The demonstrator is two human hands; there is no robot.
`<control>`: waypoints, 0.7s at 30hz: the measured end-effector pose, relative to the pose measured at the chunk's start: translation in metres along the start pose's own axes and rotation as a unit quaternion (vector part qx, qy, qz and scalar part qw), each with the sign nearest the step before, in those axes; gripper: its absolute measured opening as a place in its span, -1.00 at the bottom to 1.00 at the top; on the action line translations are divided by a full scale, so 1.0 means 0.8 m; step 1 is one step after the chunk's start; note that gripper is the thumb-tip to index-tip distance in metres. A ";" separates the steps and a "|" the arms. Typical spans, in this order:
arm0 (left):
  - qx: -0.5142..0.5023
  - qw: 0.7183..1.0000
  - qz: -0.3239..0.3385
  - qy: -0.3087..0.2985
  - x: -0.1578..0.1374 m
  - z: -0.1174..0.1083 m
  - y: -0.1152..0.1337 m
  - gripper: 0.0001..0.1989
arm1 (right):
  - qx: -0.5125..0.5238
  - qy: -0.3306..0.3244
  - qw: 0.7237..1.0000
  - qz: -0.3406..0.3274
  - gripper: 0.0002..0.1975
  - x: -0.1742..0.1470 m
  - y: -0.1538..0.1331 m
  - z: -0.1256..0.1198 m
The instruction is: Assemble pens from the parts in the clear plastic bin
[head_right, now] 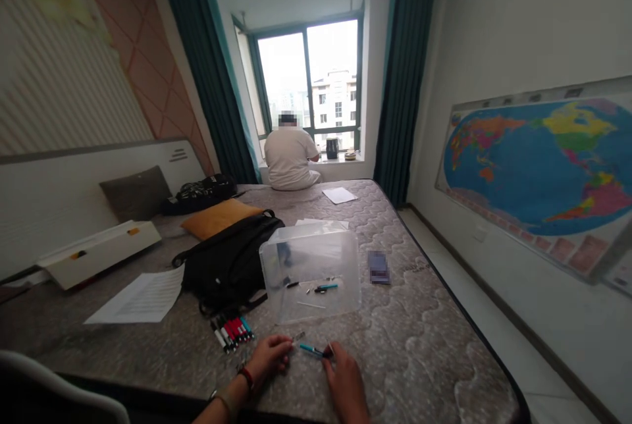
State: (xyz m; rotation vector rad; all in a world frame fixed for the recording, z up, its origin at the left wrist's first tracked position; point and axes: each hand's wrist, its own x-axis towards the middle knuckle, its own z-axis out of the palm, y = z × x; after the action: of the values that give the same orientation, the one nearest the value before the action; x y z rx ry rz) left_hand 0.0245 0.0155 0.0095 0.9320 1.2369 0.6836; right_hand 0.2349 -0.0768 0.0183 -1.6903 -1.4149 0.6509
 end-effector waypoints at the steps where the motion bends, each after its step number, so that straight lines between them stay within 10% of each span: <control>1: 0.005 1.000 0.013 0.003 0.003 0.001 -0.002 -0.61 | 0.014 -0.008 1.000 -0.003 -0.86 -0.001 -0.003 0.004; 21: 0.001 0.998 0.040 -0.037 0.016 -0.008 -0.017 -0.48 | 0.088 -0.020 0.996 0.023 -0.81 0.016 0.006 0.022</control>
State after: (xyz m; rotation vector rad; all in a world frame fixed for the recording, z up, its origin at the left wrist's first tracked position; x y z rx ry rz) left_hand 0.0206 0.0215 -0.0091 1.0045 1.1388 0.7056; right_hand 0.2261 -0.0600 0.0063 -1.5813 -1.3088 0.8150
